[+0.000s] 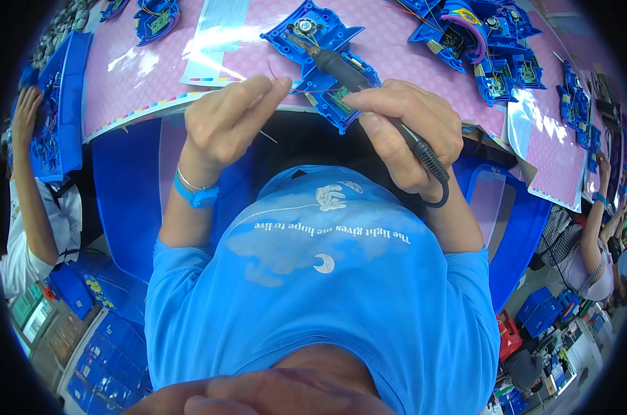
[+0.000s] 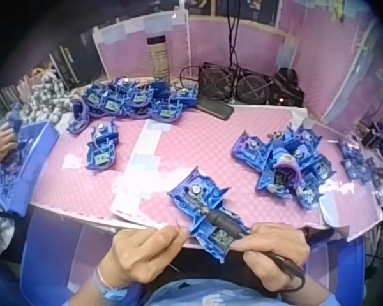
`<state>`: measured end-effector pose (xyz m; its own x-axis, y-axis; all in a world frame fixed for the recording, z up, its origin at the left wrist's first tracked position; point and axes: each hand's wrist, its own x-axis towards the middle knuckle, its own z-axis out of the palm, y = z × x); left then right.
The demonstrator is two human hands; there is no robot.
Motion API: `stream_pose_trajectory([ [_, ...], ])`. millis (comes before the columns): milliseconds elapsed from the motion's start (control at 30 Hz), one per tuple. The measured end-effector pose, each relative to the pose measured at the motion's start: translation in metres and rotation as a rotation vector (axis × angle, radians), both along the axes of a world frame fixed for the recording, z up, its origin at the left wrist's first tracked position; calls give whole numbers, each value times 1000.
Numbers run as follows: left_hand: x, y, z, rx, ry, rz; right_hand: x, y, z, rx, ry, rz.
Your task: The recorder is soldering electrical components onto blue plastic toy parts at a factory workbench.
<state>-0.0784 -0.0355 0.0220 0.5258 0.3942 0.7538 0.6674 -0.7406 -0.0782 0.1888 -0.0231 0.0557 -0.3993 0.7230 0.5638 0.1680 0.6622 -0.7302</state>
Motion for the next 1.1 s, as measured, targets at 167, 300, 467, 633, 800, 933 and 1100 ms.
stream_pose_trajectory([
  [167,-3,13,6,-28,57,84,1,0,0,-15,15,7],
  [300,-6,23,-7,-42,51,90,1,1,0,-22,3,0],
  [467,-5,27,-14,-81,-1,70,0,2,-2,-28,-5,-8],
  [633,-5,29,-17,-98,-16,75,0,3,-4,-32,-3,-3],
  [800,-6,29,-21,-97,-33,60,-1,3,-3,-42,-7,8],
  [933,-6,28,-20,-118,-43,71,0,3,-5,-23,5,17],
  [1100,-8,29,-22,-127,-48,68,2,0,-2,-14,12,7],
])
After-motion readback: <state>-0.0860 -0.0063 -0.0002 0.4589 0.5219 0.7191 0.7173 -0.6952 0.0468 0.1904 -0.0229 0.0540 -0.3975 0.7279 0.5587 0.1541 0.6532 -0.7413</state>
